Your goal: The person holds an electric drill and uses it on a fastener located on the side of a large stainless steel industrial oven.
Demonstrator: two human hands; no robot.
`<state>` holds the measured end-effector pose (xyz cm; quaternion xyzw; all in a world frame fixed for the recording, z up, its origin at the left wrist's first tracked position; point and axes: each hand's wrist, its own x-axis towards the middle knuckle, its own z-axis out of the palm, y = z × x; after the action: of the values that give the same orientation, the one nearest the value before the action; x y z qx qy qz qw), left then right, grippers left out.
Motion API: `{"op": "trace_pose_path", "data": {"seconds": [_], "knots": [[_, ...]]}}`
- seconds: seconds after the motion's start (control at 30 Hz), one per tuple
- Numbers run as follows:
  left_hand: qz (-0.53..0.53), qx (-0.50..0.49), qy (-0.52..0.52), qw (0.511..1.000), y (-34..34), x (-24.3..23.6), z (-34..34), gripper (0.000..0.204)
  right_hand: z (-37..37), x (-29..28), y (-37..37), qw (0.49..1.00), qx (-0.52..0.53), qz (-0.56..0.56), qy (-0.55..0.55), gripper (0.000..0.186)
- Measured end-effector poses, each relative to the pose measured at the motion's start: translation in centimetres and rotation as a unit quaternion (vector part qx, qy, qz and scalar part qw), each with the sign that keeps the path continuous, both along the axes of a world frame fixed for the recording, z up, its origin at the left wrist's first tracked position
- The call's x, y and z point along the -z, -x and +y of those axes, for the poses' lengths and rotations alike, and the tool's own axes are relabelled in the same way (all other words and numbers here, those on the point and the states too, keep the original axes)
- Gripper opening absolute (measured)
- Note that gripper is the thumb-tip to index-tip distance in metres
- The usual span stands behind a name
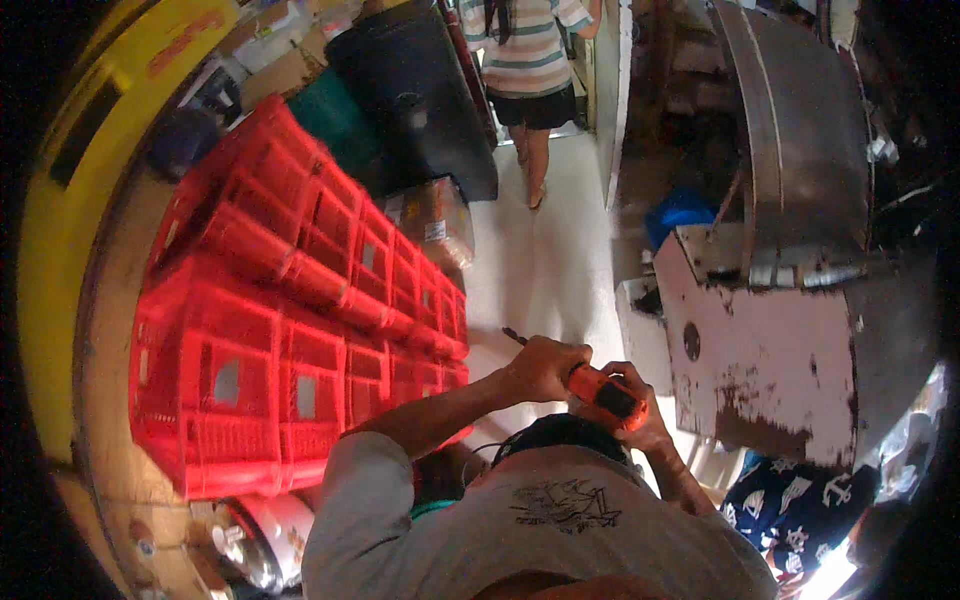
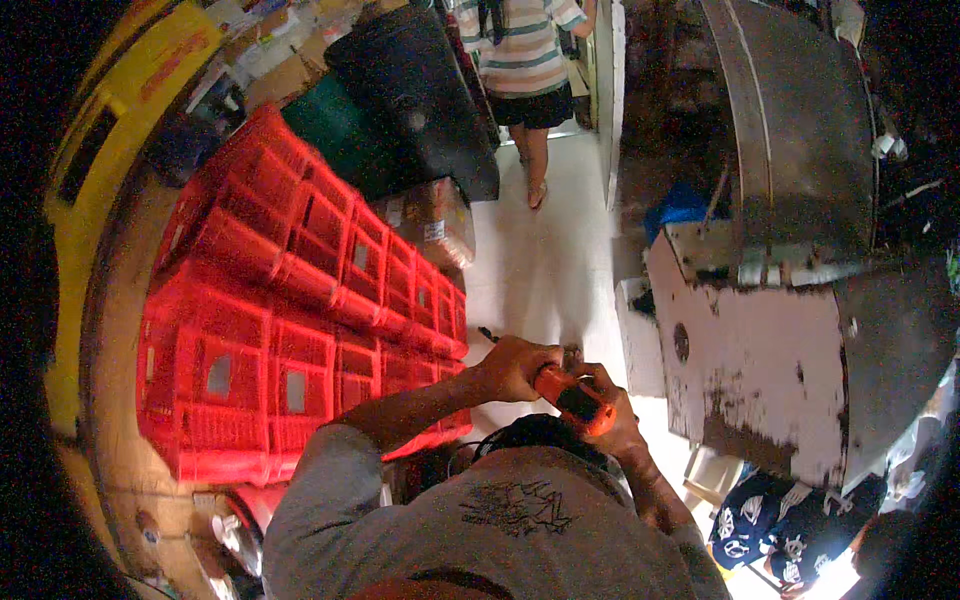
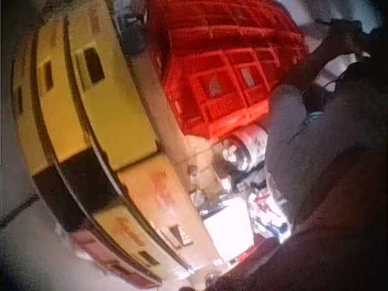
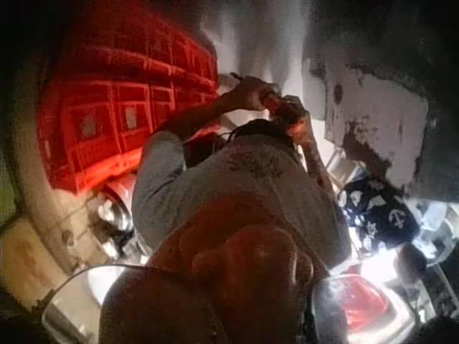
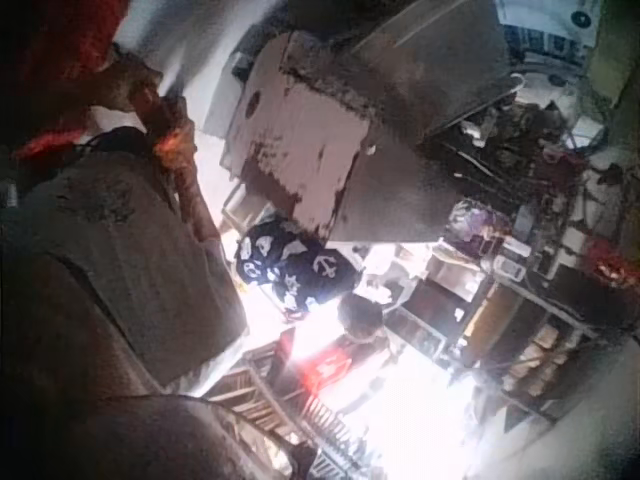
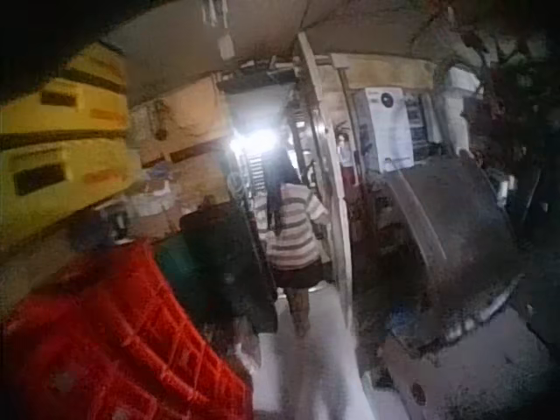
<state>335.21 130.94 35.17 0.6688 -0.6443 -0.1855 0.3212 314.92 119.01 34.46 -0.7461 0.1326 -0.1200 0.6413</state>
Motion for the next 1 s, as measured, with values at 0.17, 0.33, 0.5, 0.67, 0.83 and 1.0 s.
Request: {"op": "trace_pose_path", "data": {"seconds": [0.17,0.33,0.5,0.67,0.83,1.0], "knots": [[-0.106,-0.078,-0.019,0.991,-11.8,0.8,-8.0,0.032,-7.3,0.9,-13.0,0.998,0.023,-0.024,-0.051,0.057],[-0.097,-0.135,-0.048,0.985,-23.0,-0.3,-15.3,0.032,-16.2,0.3,-25.9,0.999,-0.027,-0.003,-0.019,0.061],[-0.115,-0.103,0.019,0.988,-34.1,0.4,-22.0,0.042,-23.3,-0.5,-35.9,0.991,0.015,0.071,0.115,0.05],[0.203,-0.002,0.125,0.971,-46.3,-9.1,-27.2,0.054,-30.9,2.1,-46.3,0.988,0.083,0.085,0.098,0.049],[0.236,0.32,0.428,0.812,-56.5,-23.1,-30.3,0.038,-40.7,4.9,-57.0,0.97,0.194,0.109,0.102,0.046],[0.253,0.338,0.568,0.706,-63.1,-27.6,-38.5,0.027,-51.1,5.4,-66.1,0.94,0.237,0.046,0.239,0.047]]}}
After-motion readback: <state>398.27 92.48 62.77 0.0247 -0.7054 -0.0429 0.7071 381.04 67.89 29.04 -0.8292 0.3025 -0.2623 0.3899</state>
